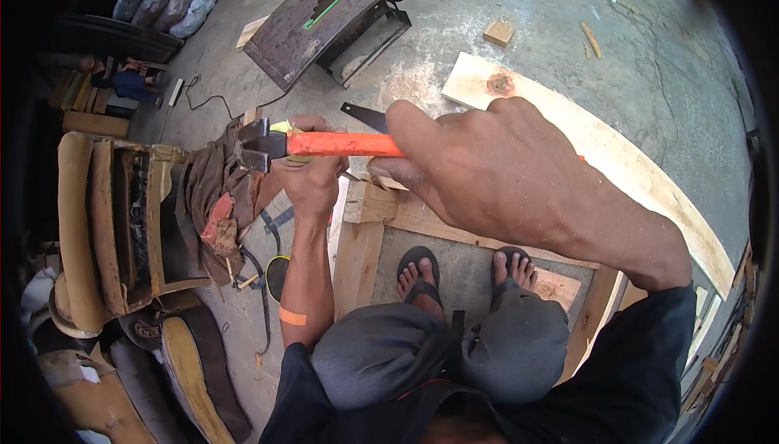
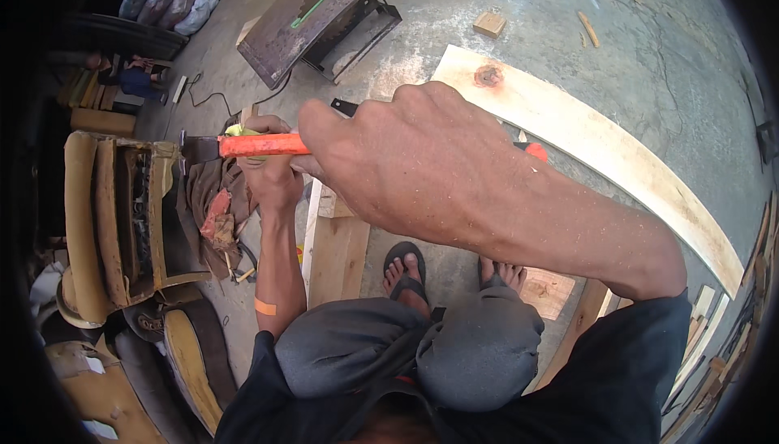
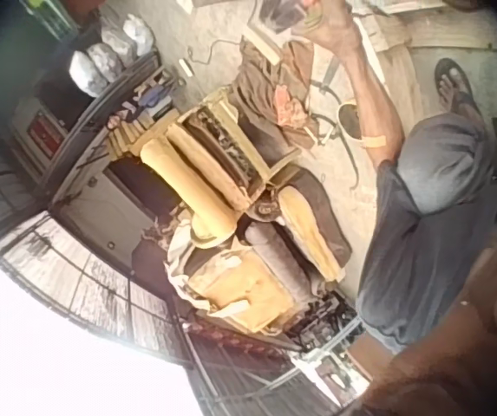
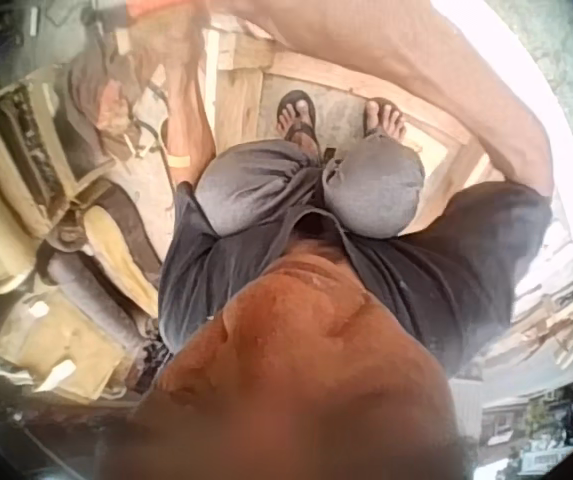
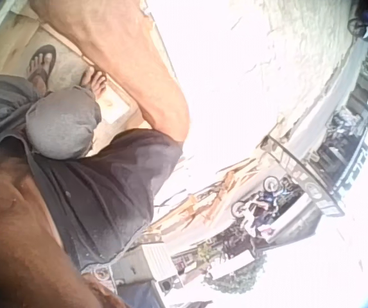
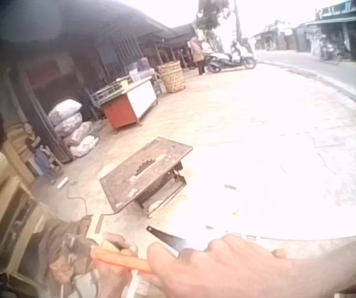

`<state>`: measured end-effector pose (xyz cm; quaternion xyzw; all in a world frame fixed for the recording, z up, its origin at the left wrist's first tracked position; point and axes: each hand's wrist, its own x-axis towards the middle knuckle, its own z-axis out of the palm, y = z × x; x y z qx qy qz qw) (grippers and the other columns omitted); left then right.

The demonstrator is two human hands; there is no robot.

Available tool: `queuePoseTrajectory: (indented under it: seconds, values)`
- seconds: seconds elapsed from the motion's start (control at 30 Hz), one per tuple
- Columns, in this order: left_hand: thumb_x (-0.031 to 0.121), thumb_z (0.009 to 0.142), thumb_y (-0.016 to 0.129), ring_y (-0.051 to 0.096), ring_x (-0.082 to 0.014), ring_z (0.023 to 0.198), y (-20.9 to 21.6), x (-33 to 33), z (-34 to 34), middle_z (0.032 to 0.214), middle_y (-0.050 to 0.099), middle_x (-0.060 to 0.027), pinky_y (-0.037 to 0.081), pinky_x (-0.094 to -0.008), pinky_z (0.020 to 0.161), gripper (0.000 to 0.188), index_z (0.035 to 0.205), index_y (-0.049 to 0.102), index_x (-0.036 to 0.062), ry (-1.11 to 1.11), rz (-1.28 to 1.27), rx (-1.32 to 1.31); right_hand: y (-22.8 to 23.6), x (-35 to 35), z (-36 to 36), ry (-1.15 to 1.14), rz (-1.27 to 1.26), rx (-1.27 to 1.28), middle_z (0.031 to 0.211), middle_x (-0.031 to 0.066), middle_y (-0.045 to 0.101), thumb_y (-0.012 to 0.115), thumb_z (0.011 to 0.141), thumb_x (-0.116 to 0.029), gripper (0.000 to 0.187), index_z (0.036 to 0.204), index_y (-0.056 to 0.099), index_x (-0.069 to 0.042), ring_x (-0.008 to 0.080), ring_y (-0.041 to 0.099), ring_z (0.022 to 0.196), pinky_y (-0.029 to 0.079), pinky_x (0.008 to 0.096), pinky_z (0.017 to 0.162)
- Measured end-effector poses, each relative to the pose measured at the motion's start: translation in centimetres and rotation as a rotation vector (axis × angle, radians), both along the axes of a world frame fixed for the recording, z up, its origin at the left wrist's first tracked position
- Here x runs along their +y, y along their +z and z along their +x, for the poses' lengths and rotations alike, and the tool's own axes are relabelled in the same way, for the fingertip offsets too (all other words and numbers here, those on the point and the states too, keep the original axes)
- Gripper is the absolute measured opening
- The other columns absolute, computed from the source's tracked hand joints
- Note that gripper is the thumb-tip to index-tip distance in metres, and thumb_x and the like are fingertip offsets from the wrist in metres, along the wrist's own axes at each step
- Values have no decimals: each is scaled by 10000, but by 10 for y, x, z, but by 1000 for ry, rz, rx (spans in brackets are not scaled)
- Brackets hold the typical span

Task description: The person assembles a wooden frame by fitting planks together and securing them with a hammer and a green cylindrical tool. They then position a large curved wooden board onto the frame and slide it across a table saw surface.

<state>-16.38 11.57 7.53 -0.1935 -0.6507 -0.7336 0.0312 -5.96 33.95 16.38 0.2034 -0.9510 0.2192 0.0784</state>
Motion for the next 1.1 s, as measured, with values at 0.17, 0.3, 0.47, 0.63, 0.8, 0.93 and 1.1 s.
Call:
queuePoseTrajectory:
  seconds: [0.17,0.3,0.47,0.63,0.8,0.93,1.1]
  values:
    - [-50,840,640,479,-82,491,-3,-7,1,662,551,-32,369,-257,436,110,909,573,4,24,-84,-47,34,5,-8,-19,-365,252,501,136,562,609,1018,-377,353,926,551,-41,327,627,458,474,434,463]
    - [-64,836,620,462,-89,467,-2,4,1,625,541,-45,348,-254,427,103,864,555,11,9,-75,-103,-2,2,-8,-107,-7,73,481,106,533,608,1016,-393,379,883,590,-38,316,596,426,451,416,424]
    - [-87,817,605,420,-87,441,0,-2,4,582,505,-40,303,-244,420,143,860,523,22,-30,-60,-24,19,8,-17,27,-447,305,466,122,500,609,1015,-379,407,834,596,-14,317,594,415,452,424,424]
    - [-86,835,597,414,-75,458,-6,6,-4,629,519,-27,295,-246,417,128,921,556,0,-22,-39,-65,-1,17,-32,16,-120,210,508,152,569,610,1010,-356,405,882,675,22,340,632,466,487,420,446]
    - [-74,820,599,465,-78,508,-15,0,-2,697,565,-16,334,-235,449,185,992,604,-5,13,-84,-71,3,19,-31,31,-336,93,640,181,670,629,981,-294,342,938,719,33,326,732,654,590,437,583]
    - [24,867,630,547,-121,721,-23,-12,-2,913,624,-44,400,-281,614,296,1160,602,-8,46,-88,-126,3,24,-33,78,-454,96,671,192,686,630,982,-281,329,960,720,34,323,751,695,609,434,616]
    - [70,889,641,633,-210,1036,-37,-33,-5,1218,628,-111,508,-362,881,406,1279,569,-15,43,-164,-120,-6,23,-43,125,-554,81,715,189,708,655,961,-273,307,949,730,25,310,755,709,618,418,637]
